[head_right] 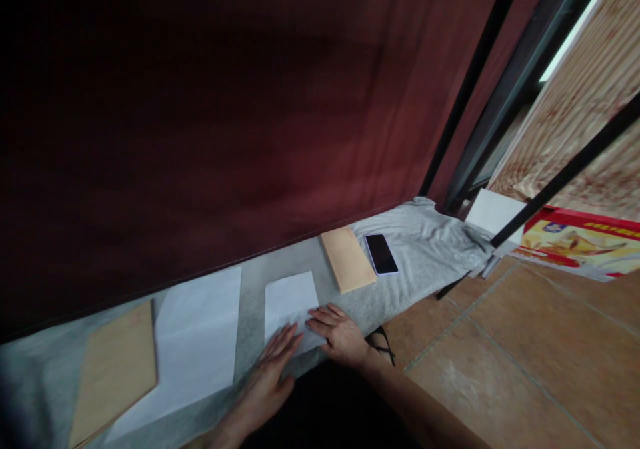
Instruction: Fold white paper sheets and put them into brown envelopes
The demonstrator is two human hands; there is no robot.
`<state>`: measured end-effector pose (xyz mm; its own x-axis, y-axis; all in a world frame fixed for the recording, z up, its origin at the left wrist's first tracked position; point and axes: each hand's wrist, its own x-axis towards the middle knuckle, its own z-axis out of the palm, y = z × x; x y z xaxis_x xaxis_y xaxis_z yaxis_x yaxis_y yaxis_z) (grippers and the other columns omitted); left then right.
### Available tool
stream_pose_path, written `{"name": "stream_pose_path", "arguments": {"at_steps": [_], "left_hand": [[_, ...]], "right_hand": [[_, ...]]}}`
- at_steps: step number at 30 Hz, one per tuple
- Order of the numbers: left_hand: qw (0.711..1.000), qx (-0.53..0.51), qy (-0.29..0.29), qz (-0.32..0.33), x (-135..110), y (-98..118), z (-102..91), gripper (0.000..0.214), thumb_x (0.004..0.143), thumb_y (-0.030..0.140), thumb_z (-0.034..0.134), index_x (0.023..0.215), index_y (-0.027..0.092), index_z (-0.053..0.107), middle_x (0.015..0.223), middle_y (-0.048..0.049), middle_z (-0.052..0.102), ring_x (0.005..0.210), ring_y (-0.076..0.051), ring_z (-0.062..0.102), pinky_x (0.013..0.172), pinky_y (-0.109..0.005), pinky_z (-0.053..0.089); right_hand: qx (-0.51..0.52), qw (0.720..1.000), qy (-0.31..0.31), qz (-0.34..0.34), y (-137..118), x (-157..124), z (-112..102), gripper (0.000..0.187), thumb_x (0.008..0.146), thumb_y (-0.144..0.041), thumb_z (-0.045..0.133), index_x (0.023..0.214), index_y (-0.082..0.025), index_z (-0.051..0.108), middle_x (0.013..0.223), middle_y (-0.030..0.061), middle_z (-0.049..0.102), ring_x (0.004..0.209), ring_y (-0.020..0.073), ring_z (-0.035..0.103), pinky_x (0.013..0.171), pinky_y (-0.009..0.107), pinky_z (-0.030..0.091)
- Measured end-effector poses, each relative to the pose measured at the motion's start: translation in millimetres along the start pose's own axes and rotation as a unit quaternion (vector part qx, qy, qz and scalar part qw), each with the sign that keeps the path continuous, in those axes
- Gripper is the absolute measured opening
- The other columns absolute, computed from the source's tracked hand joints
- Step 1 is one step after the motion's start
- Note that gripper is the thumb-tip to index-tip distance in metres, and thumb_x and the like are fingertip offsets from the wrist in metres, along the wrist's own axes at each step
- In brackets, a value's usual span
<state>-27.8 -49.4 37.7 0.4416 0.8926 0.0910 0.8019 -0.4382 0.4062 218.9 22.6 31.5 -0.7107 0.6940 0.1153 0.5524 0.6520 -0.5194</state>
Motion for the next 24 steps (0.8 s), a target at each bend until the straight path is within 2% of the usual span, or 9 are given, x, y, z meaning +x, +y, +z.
{"name": "stream_pose_path", "arguments": {"at_steps": [2,4,8,10,13,16,18,22,24], "left_hand": [[0.998,0.044,0.039,-0.002,11,14,13.7,0.074,0.088,0.019,0.052,0.157,0.025,0.028,0.163,-0.0075,0.033,0.151,-0.027,0.029,0.119,-0.054,0.037],[0.991,0.091,0.090,-0.027,18,18,27.0,0.069,0.093,0.030,0.052,0.157,0.020,0.028,0.160,-0.0124,0.039,0.149,-0.029,0.033,0.117,-0.054,0.039],[0.980,0.142,0.133,-0.042,11,2,38.3,0.067,0.095,0.039,0.052,0.155,0.020,0.031,0.156,-0.0140,0.044,0.144,-0.028,0.041,0.115,-0.050,0.042],[0.978,0.150,0.138,-0.048,1,-10,34.6,0.063,0.095,0.038,0.051,0.154,0.019,0.035,0.154,-0.0136,0.047,0.142,-0.027,0.045,0.114,-0.048,0.044],[0.984,0.142,0.106,-0.030,-8,-24,23.1,0.055,0.095,0.024,0.046,0.149,0.020,0.043,0.151,-0.0105,0.052,0.139,-0.023,0.049,0.112,-0.042,0.047],[0.990,0.121,0.068,-0.015,-12,-27,11.4,0.056,0.092,0.016,0.043,0.147,0.020,0.046,0.152,-0.0091,0.052,0.140,-0.022,0.047,0.113,-0.040,0.046],[0.992,0.105,0.057,-0.028,-12,-23,3.6,0.054,0.092,0.019,0.043,0.147,0.019,0.047,0.153,-0.0097,0.050,0.141,-0.022,0.046,0.115,-0.042,0.044],[0.994,0.064,0.015,-0.087,6,-8,-14.7,0.047,0.098,0.036,0.040,0.139,0.018,0.057,0.146,-0.0108,0.058,0.137,-0.023,0.051,0.116,-0.044,0.042],[0.995,0.049,0.006,-0.089,28,-1,-20.9,0.050,0.102,0.036,0.031,0.145,0.020,0.051,0.150,-0.0094,0.054,0.141,-0.020,0.047,0.119,-0.043,0.038]], "right_hand": [[0.000,1.000,0.005,-0.001,0,0,1,0.058,0.087,-0.025,0.063,0.144,-0.023,0.054,0.156,0.0083,0.044,0.143,0.0254,0.040,0.124,0.047,0.019],[-0.002,1.000,0.002,-0.001,0,0,1,0.059,0.087,-0.027,0.064,0.145,-0.023,0.054,0.156,0.0085,0.044,0.143,0.0261,0.040,0.123,0.047,0.020],[-0.005,1.000,-0.014,0.002,0,1,-1,0.060,0.087,-0.024,0.062,0.146,-0.024,0.052,0.158,0.0067,0.042,0.145,0.0238,0.038,0.124,0.044,0.018],[-0.002,1.000,-0.017,0.004,1,1,-2,0.060,0.087,-0.025,0.062,0.146,-0.024,0.053,0.158,0.0065,0.042,0.145,0.0236,0.037,0.124,0.044,0.017],[0.001,1.000,-0.015,0.006,2,2,0,0.059,0.087,-0.027,0.063,0.144,-0.025,0.054,0.157,0.0064,0.043,0.145,0.0243,0.038,0.124,0.045,0.018],[-0.003,1.000,-0.013,0.003,5,3,3,0.060,0.086,-0.027,0.064,0.145,-0.025,0.054,0.157,0.0067,0.042,0.145,0.0241,0.038,0.123,0.046,0.018],[-0.007,1.000,-0.013,0.000,6,2,5,0.060,0.085,-0.026,0.063,0.145,-0.025,0.054,0.157,0.0065,0.042,0.145,0.0235,0.038,0.124,0.045,0.018],[-0.013,1.000,-0.014,0.000,6,2,4,0.057,0.088,-0.027,0.061,0.144,-0.025,0.055,0.157,0.0057,0.043,0.145,0.0231,0.038,0.124,0.045,0.018],[-0.015,1.000,-0.017,0.000,4,2,2,0.056,0.090,-0.030,0.060,0.145,-0.026,0.054,0.157,0.0056,0.043,0.144,0.0230,0.038,0.124,0.045,0.018]]}}
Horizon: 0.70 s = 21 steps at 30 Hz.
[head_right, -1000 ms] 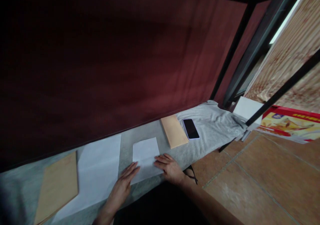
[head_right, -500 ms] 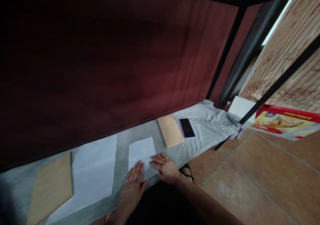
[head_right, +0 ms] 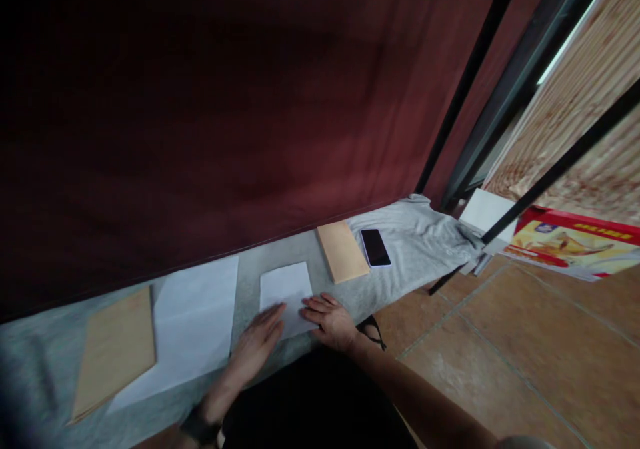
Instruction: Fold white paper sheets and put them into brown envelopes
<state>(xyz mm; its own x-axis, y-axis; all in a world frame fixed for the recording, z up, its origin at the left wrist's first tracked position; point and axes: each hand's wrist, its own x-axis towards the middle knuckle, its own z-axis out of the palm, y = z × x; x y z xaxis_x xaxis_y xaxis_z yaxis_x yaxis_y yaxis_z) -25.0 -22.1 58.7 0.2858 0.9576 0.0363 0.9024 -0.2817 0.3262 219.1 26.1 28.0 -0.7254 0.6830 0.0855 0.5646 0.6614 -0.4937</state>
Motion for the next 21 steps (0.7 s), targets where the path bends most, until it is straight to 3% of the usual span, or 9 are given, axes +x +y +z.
{"name": "stream_pose_path", "arguments": {"at_steps": [4,9,14,17,21], "left_hand": [[0.994,0.007,-0.062,0.092,57,19,4.9,0.051,0.102,0.038,0.031,0.145,0.017,0.051,0.157,-0.0116,0.044,0.148,-0.022,0.035,0.121,-0.044,0.031],[0.999,0.026,-0.008,0.039,104,23,25.8,0.054,0.101,0.039,0.031,0.148,0.015,0.045,0.158,-0.0123,0.042,0.150,-0.025,0.032,0.122,-0.048,0.028],[0.998,0.031,0.053,0.000,105,-11,32.4,0.056,0.101,0.039,0.031,0.152,0.018,0.040,0.160,-0.0100,0.039,0.151,-0.025,0.029,0.123,-0.050,0.023],[0.993,0.039,0.104,-0.050,96,-35,30.0,0.059,0.100,0.044,0.031,0.150,0.014,0.042,0.157,-0.0150,0.043,0.149,-0.029,0.032,0.121,-0.053,0.025],[0.988,0.050,0.126,-0.074,74,-58,29.0,0.060,0.100,0.043,0.029,0.148,0.010,0.044,0.156,-0.0179,0.044,0.149,-0.030,0.033,0.121,-0.054,0.025]], "right_hand": [[0.004,1.000,0.002,-0.013,-2,0,-3,0.058,0.090,-0.033,0.062,0.147,-0.026,0.051,0.154,0.0072,0.048,0.144,0.0232,0.039,0.124,0.046,0.015],[0.010,1.000,0.015,-0.016,-3,0,-2,0.060,0.089,-0.035,0.064,0.147,-0.026,0.051,0.153,0.0079,0.048,0.144,0.0237,0.038,0.123,0.046,0.016],[0.012,1.000,0.021,-0.001,-1,-1,3,0.056,0.089,-0.034,0.062,0.144,-0.025,0.054,0.156,0.0065,0.044,0.145,0.0240,0.037,0.123,0.045,0.018],[0.017,1.000,0.023,-0.003,1,-1,5,0.056,0.089,-0.035,0.062,0.144,-0.024,0.054,0.157,0.0064,0.043,0.145,0.0236,0.037,0.123,0.045,0.017],[0.021,0.999,0.025,-0.004,1,-1,6,0.056,0.090,-0.037,0.062,0.144,-0.024,0.054,0.157,0.0066,0.044,0.145,0.0238,0.037,0.124,0.045,0.016]]}}
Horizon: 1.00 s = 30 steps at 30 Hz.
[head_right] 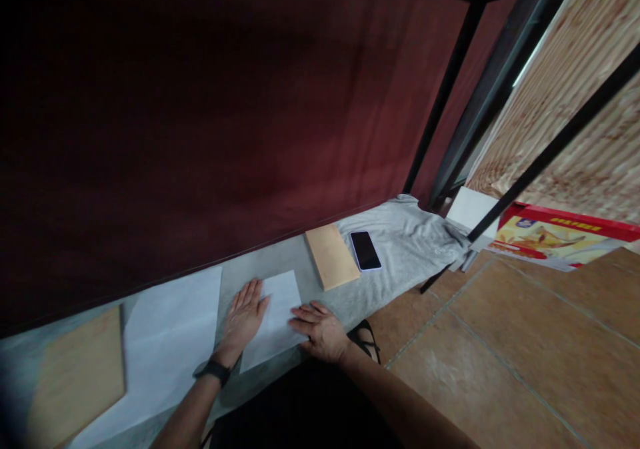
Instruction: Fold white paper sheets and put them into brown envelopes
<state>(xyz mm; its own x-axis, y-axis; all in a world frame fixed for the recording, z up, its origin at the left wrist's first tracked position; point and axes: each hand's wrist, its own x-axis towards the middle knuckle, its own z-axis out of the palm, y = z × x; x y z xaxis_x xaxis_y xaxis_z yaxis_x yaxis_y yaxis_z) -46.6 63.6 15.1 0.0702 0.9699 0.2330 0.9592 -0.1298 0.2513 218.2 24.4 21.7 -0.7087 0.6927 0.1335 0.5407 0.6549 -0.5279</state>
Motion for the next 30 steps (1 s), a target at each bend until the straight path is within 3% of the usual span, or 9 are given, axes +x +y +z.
{"name": "stream_pose_path", "arguments": {"at_steps": [5,9,12,19,21,24,26,27,30], "left_hand": [[0.999,-0.021,0.014,0.023,-51,-15,-7.4,0.055,0.099,0.044,0.038,0.146,0.017,0.048,0.155,-0.0127,0.046,0.147,-0.027,0.036,0.120,-0.051,0.032],[0.987,-0.056,-0.065,0.136,-98,-15,-27.0,0.050,0.098,0.041,0.046,0.148,0.032,0.046,0.158,-0.0047,0.044,0.147,-0.024,0.038,0.120,-0.051,0.034],[0.982,-0.065,-0.078,0.162,-114,-15,-38.3,0.058,0.094,0.042,0.055,0.149,0.032,0.044,0.157,-0.0055,0.045,0.145,-0.025,0.041,0.119,-0.051,0.037],[0.988,-0.117,-0.017,0.095,-108,-4,-29.5,0.054,0.086,0.012,0.045,0.136,0.028,0.060,0.144,-0.0044,0.060,0.135,-0.023,0.054,0.116,-0.049,0.043],[0.985,-0.160,0.003,0.062,-106,0,-28.6,0.054,0.086,0.011,0.045,0.134,0.029,0.062,0.142,-0.0036,0.062,0.134,-0.023,0.055,0.116,-0.049,0.043],[0.966,-0.247,0.071,-0.042,-103,5,-33.5,0.052,0.092,0.025,0.050,0.144,0.029,0.050,0.148,-0.0054,0.056,0.137,-0.024,0.051,0.118,-0.048,0.040],[0.934,-0.313,0.111,-0.130,-97,8,-39.6,0.061,0.093,0.038,0.055,0.151,0.028,0.039,0.157,-0.0076,0.045,0.142,-0.025,0.045,0.119,-0.048,0.037],[0.913,-0.348,0.122,-0.172,-94,9,-42.8,0.066,0.092,0.042,0.057,0.153,0.028,0.034,0.160,-0.0086,0.041,0.144,-0.026,0.042,0.119,-0.047,0.037],[0.841,-0.459,0.121,-0.261,-82,13,-50.6,0.071,0.094,0.047,0.055,0.156,0.031,0.024,0.160,-0.0103,0.039,0.144,-0.026,0.042,0.114,-0.045,0.045]], "right_hand": [[-0.011,1.000,-0.007,0.006,-2,1,-2,0.054,0.090,-0.034,0.059,0.144,-0.024,0.055,0.156,0.0062,0.044,0.144,0.0230,0.038,0.124,0.045,0.016],[-0.020,1.000,-0.003,0.007,-3,1,-1,0.056,0.088,-0.032,0.061,0.144,-0.025,0.054,0.156,0.0064,0.044,0.144,0.0231,0.038,0.123,0.045,0.019],[-0.020,1.000,0.005,0.006,-2,1,0,0.057,0.087,-0.030,0.062,0.143,-0.025,0.055,0.155,0.0059,0.045,0.144,0.0233,0.039,0.123,0.046,0.020],[-0.023,1.000,0.002,0.004,-1,1,-2,0.056,0.087,-0.027,0.063,0.142,-0.025,0.056,0.155,0.0064,0.047,0.144,0.0230,0.040,0.123,0.046,0.021],[-0.007,1.000,0.002,0.002,-4,0,-8,0.053,0.090,-0.025,0.062,0.142,-0.026,0.056,0.153,0.0057,0.048,0.143,0.0224,0.041,0.123,0.046,0.022],[0.089,0.995,0.044,0.020,-13,1,-19,0.045,0.097,-0.028,0.054,0.141,-0.027,0.056,0.146,0.0051,0.056,0.137,0.0212,0.049,0.120,0.044,0.031],[0.202,0.972,0.103,0.055,-23,5,-26,0.040,0.100,-0.035,0.050,0.137,-0.025,0.060,0.138,0.0058,0.063,0.129,0.0223,0.057,0.114,0.042,0.040],[0.274,0.948,0.138,0.083,-29,9,-28,0.039,0.100,-0.041,0.050,0.132,-0.024,0.064,0.131,0.0066,0.067,0.123,0.0235,0.061,0.110,0.041,0.044],[0.459,0.845,0.213,0.171,-44,23,-28,0.051,0.091,-0.064,0.056,0.111,-0.019,0.071,0.098,0.0067,0.075,0.095,0.0256,0.071,0.091,0.042,0.056]]}}
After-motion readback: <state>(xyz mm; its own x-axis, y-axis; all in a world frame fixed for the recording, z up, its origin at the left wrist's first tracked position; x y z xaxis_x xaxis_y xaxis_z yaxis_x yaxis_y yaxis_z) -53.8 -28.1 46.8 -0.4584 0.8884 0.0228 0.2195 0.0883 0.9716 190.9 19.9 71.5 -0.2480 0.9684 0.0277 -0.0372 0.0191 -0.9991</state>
